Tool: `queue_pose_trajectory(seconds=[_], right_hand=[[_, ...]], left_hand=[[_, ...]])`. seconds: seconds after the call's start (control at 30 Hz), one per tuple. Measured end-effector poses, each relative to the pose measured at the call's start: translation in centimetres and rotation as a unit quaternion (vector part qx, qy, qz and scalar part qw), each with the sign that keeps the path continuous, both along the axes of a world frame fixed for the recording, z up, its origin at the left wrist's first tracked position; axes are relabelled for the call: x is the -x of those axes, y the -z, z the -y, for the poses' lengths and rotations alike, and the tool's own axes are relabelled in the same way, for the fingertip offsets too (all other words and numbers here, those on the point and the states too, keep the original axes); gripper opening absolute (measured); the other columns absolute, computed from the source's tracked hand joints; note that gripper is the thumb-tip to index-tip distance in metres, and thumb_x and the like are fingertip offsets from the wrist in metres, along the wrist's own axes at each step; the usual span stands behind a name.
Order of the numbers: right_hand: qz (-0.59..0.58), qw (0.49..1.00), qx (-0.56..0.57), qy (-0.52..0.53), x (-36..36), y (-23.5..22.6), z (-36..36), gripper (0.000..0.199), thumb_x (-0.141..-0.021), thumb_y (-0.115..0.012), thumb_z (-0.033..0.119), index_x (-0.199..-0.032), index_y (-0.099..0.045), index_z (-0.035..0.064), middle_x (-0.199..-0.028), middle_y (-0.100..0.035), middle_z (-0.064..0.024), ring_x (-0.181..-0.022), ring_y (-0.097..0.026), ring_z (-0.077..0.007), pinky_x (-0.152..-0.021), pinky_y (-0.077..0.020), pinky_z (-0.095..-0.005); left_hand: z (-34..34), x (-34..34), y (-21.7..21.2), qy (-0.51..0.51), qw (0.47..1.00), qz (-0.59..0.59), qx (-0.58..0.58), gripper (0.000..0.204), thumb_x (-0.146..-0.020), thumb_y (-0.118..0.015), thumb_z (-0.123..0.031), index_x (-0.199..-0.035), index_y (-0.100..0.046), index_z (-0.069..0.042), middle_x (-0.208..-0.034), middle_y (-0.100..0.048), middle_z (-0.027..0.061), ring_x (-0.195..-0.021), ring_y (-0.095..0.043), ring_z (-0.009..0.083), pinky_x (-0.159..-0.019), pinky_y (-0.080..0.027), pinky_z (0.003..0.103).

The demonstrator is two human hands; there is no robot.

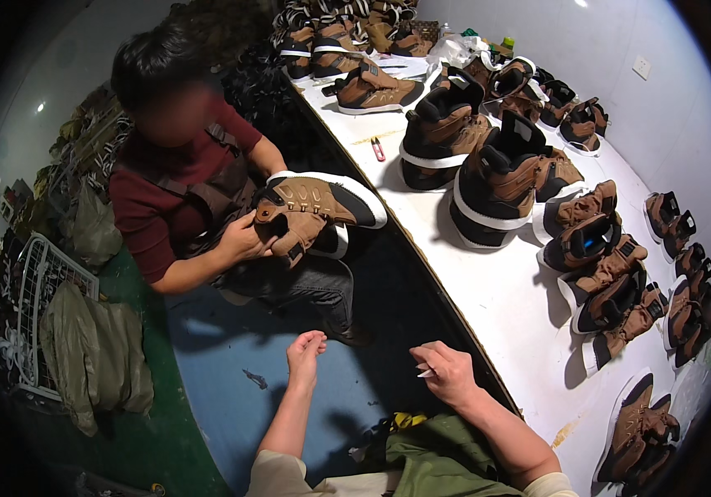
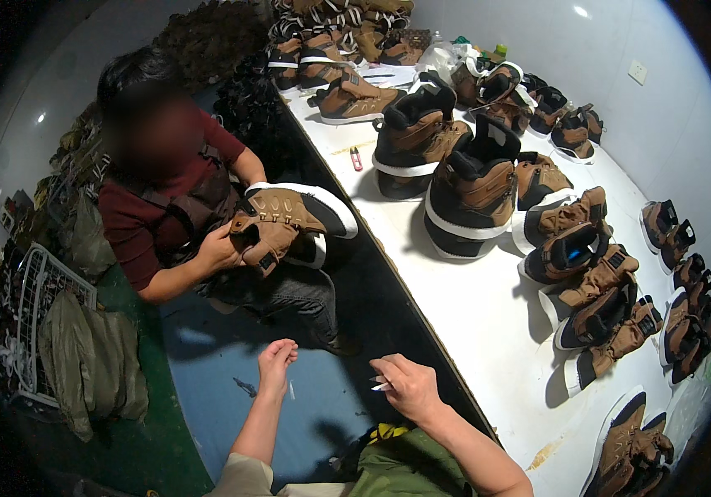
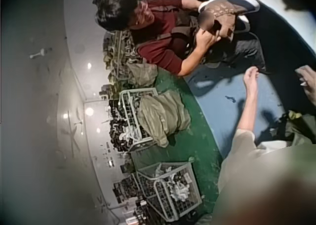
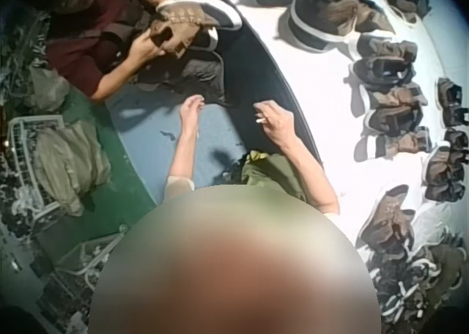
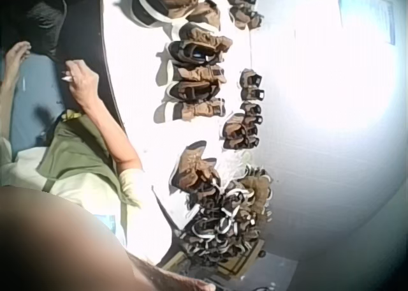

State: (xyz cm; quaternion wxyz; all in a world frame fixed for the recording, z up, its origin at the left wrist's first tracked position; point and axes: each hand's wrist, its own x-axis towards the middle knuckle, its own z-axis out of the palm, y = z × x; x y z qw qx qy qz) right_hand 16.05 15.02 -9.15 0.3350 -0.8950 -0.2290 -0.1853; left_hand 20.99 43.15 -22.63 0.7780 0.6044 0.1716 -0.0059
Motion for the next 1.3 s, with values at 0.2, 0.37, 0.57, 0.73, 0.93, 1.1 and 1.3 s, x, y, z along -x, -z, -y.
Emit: queue_pose_trajectory(seconds=[0.2, 0.37, 0.57, 0.73, 0.93, 1.1, 1.3], right_hand=[[0.000, 1.000, -0.004, -0.001, 0.2, 0.1, 0.0, 0.035, -0.068, -0.073, -0.004, -0.102, -0.065, 0.0063, -0.089, -0.065, -0.0064, -0.070, -0.067, -0.0221, -0.057, -0.0555, -0.0316], [-0.005, 1.000, -0.009, -0.003, 0.3, 0.3, 0.1, 0.037, -0.067, -0.072, -0.005, -0.101, -0.065, 0.0057, -0.089, -0.065, -0.0067, -0.070, -0.067, -0.0221, -0.057, -0.0557, -0.0311], [-0.010, 1.000, -0.012, -0.003, 0.6, 0.4, 0.2, 0.038, -0.066, -0.071, -0.006, -0.102, -0.065, 0.0064, -0.089, -0.065, -0.0065, -0.070, -0.067, -0.0227, -0.057, -0.0555, -0.0314], [-0.005, 1.000, -0.019, -0.002, 0.7, 0.7, 0.2, 0.038, -0.067, -0.071, -0.006, -0.102, -0.064, 0.0069, -0.089, -0.065, -0.0063, -0.069, -0.066, -0.0231, -0.057, -0.0551, -0.0315], [-0.026, 0.999, -0.020, 0.005, 1.0, 0.8, 0.6, 0.038, -0.067, -0.070, -0.006, -0.102, -0.065, 0.0070, -0.089, -0.065, -0.0060, -0.070, -0.067, -0.0232, -0.058, -0.0553, -0.0317], [-0.037, 0.999, -0.027, 0.005, 1.0, 1.0, 0.6, 0.036, -0.068, -0.070, -0.006, -0.101, -0.065, 0.0072, -0.089, -0.065, -0.0059, -0.071, -0.067, -0.0232, -0.059, -0.0555, -0.0318], [-0.039, 0.999, -0.020, 0.009, 1.3, 0.9, 1.0, 0.035, -0.069, -0.070, -0.006, -0.101, -0.065, 0.0076, -0.089, -0.065, -0.0060, -0.072, -0.067, -0.0233, -0.059, -0.0552, -0.0319]], left_hand=[[0.3, 0.1, -0.1, 0.007, 1.000, -0.004, 0.010, 0.012, -0.094, -0.062, -0.011, -0.100, -0.068, -0.002, -0.091, -0.069, 0.0045, -0.077, -0.060, 0.0085, -0.071, -0.049, 0.023], [0.5, 0.2, -0.1, 0.011, 1.000, 0.001, 0.013, 0.012, -0.094, -0.062, -0.011, -0.100, -0.068, -0.002, -0.091, -0.069, 0.0043, -0.077, -0.060, 0.0084, -0.072, -0.049, 0.022], [0.6, 0.3, -0.2, 0.015, 1.000, -0.009, 0.012, 0.013, -0.094, -0.062, -0.013, -0.101, -0.068, -0.002, -0.092, -0.069, 0.0041, -0.078, -0.060, 0.0087, -0.072, -0.048, 0.023], [0.7, 0.3, 0.1, 0.020, 1.000, -0.015, 0.008, 0.014, -0.094, -0.063, -0.014, -0.101, -0.068, -0.002, -0.092, -0.069, 0.0040, -0.078, -0.060, 0.0087, -0.072, -0.049, 0.023], [1.2, 0.6, 0.2, 0.020, 1.000, -0.015, 0.007, 0.015, -0.094, -0.064, -0.015, -0.101, -0.068, -0.002, -0.091, -0.070, 0.0037, -0.078, -0.060, 0.0088, -0.072, -0.049, 0.023], [1.4, 0.4, 0.2, 0.023, 1.000, -0.018, 0.004, 0.016, -0.094, -0.064, -0.015, -0.100, -0.068, -0.002, -0.090, -0.069, 0.0036, -0.076, -0.060, 0.0085, -0.072, -0.049, 0.023], [1.9, 1.4, 0.1, 0.012, 0.998, -0.056, -0.024, 0.011, -0.087, -0.065, -0.004, -0.096, -0.067, 0.002, -0.088, -0.068, 0.0083, -0.075, -0.062, 0.0156, -0.068, -0.050, 0.027]])
